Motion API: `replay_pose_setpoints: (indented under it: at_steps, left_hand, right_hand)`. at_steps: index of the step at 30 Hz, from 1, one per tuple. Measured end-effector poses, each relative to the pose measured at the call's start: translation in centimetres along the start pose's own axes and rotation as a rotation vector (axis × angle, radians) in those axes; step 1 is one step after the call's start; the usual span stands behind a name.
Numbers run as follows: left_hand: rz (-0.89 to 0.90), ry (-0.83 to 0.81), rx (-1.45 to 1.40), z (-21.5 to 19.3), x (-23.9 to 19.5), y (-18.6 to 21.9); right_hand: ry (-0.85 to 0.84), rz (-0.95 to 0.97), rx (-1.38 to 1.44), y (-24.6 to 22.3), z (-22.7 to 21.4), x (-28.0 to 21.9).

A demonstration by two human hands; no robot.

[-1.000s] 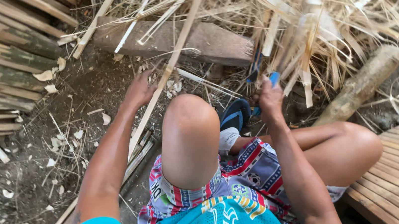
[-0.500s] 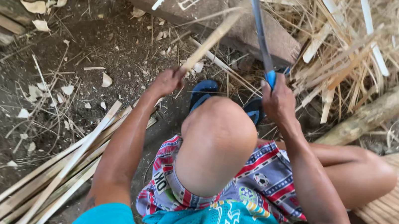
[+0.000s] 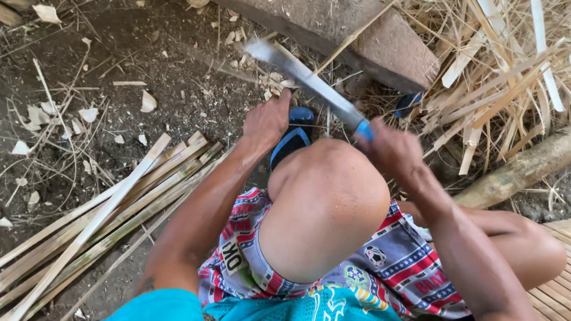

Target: The person sits on the ground and uses a machete to split long bamboo poles into thin strips. They repeatedly position the pole against a wooden block and strike it with the machete to create uniform strips, which accumulate on the ground.

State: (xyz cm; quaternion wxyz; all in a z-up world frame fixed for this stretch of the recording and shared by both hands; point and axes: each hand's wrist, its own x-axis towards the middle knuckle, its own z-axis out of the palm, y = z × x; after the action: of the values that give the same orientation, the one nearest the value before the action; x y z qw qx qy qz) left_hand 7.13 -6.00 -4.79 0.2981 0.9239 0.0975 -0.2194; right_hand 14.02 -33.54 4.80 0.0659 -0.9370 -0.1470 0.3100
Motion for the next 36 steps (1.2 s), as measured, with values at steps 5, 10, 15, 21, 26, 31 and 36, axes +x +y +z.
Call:
replay_pose_setpoints:
  at_steps: [5,10,15,21,26,31,36]
  left_hand:
    - [0.014,0.003,0.048,-2.1,-1.6,0.4]
    - [0.012,0.028,0.015,-1.9,-2.1,0.0]
    - [-0.026,-0.03,0.08,-3.6,-1.6,0.2]
    - [-0.064,-0.046,0.048,-2.8,-3.6,-1.0]
    - [0.032,0.047,0.106,-2.8,-5.4,-5.0]
    - [-0.033,0.049,0.078,-3.2,-5.2,-4.5]
    - [-0.133,-0.031,0.073,-4.7,-7.5,-4.6]
  right_hand:
    - [-0.007,0.014,0.015,0.2,-3.0,0.2]
    - [0.047,0.003,0.033,-0.1,-3.9,1.0]
    - [-0.095,0.047,-0.065,0.1,-4.5,2.2]
    - [-0.107,0.052,-0.115,1.3,-4.8,0.1]
    - [0.112,0.175,-0.051,6.5,-8.5,3.0]
    - [0.165,0.083,-0.239,8.6,-8.4,3.3]
    - [0.217,0.312,0.069,10.6,-9.2,3.7]
